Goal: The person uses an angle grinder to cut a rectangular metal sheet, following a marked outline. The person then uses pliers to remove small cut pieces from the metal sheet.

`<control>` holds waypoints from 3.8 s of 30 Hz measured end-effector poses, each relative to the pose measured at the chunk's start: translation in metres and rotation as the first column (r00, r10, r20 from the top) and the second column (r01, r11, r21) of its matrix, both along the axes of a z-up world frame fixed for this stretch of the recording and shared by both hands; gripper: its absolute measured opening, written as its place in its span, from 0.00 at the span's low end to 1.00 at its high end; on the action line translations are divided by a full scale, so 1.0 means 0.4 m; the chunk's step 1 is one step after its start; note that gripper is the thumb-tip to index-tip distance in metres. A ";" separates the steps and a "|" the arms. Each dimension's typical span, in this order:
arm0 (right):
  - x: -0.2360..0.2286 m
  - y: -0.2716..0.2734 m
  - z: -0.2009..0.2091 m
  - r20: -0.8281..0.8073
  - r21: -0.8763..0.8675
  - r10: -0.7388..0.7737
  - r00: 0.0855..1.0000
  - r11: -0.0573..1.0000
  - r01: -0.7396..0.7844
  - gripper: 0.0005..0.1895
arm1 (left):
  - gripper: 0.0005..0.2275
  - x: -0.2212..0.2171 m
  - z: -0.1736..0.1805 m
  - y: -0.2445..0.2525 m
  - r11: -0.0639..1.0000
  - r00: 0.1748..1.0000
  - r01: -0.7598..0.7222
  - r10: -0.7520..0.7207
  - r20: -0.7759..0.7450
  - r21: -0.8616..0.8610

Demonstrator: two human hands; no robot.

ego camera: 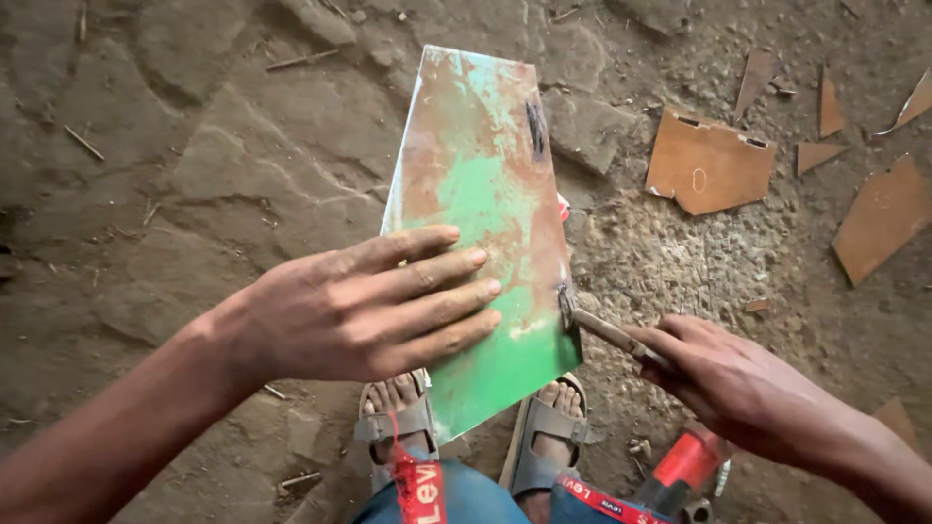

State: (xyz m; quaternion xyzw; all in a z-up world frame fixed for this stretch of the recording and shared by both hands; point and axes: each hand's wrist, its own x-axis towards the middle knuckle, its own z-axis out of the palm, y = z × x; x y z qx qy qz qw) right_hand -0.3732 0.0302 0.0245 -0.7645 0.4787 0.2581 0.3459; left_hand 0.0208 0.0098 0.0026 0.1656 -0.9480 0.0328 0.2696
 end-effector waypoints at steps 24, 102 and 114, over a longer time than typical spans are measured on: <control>0.132 -0.087 -0.066 0.154 -0.388 0.179 0.972 0.916 -0.107 0.19 | 0.17 0.171 -0.162 -0.007 0.808 0.972 -0.131 0.218 -0.086 0.575; 0.065 -0.047 -0.038 0.317 0.279 -0.653 0.688 0.758 0.590 0.23 | 0.07 -0.075 -0.141 0.126 0.285 0.382 0.054 0.880 -0.283 0.957; 0.065 0.003 -0.049 0.052 0.728 -0.894 0.444 0.338 0.596 0.24 | 0.03 -0.137 -0.155 0.162 0.598 0.339 -0.095 0.771 -0.539 0.796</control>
